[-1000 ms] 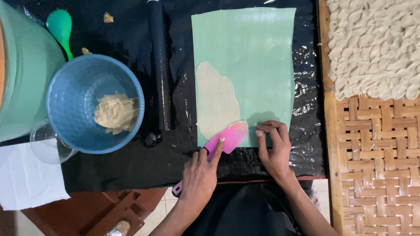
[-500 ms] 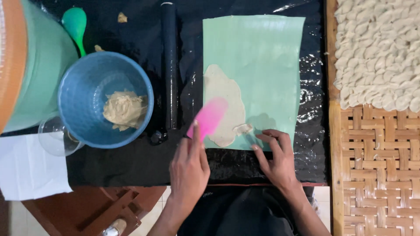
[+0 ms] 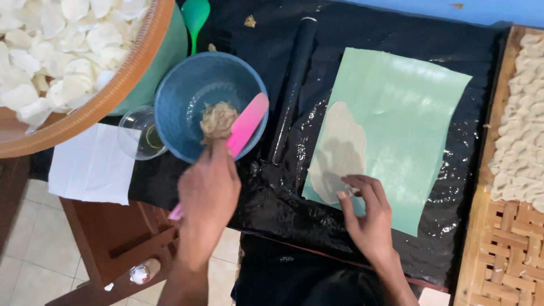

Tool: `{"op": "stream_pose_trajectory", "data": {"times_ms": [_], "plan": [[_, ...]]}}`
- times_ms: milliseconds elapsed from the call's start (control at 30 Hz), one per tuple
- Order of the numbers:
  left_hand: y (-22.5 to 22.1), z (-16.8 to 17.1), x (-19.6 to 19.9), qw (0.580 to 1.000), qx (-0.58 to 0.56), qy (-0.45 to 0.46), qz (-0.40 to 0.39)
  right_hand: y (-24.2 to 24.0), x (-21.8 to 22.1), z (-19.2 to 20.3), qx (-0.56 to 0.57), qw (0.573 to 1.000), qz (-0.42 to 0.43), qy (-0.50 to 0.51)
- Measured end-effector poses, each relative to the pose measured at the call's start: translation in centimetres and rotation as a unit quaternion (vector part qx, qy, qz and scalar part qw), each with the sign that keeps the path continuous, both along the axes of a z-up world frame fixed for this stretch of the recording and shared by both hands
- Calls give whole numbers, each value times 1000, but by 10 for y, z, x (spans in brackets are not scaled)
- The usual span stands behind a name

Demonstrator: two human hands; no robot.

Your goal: Spreading and rolling dough using a stencil and rolling pin to prepare snack pieces.

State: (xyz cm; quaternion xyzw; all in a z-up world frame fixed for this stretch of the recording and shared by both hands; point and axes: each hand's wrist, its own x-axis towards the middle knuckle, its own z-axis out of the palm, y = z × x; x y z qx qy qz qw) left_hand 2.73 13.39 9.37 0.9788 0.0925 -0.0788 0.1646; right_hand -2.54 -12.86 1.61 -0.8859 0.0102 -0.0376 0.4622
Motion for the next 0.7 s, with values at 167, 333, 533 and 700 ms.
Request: {"op": "stream_pose_trajectory", "data": {"times_ms": [167,333,533,700], "plan": [[29,23,-7,980,181,-72,-28,61,55,-5,93,990,92,56],[22,7,0,951,293,-72,-69,119,88,-23,148,971,148,114],[13,2,25,918,360,-69,-149,140,99,-48,276,941,121,155],[22,-10,44,959,214,-1,-187,147,94,-41,301,932,121,164]]}}
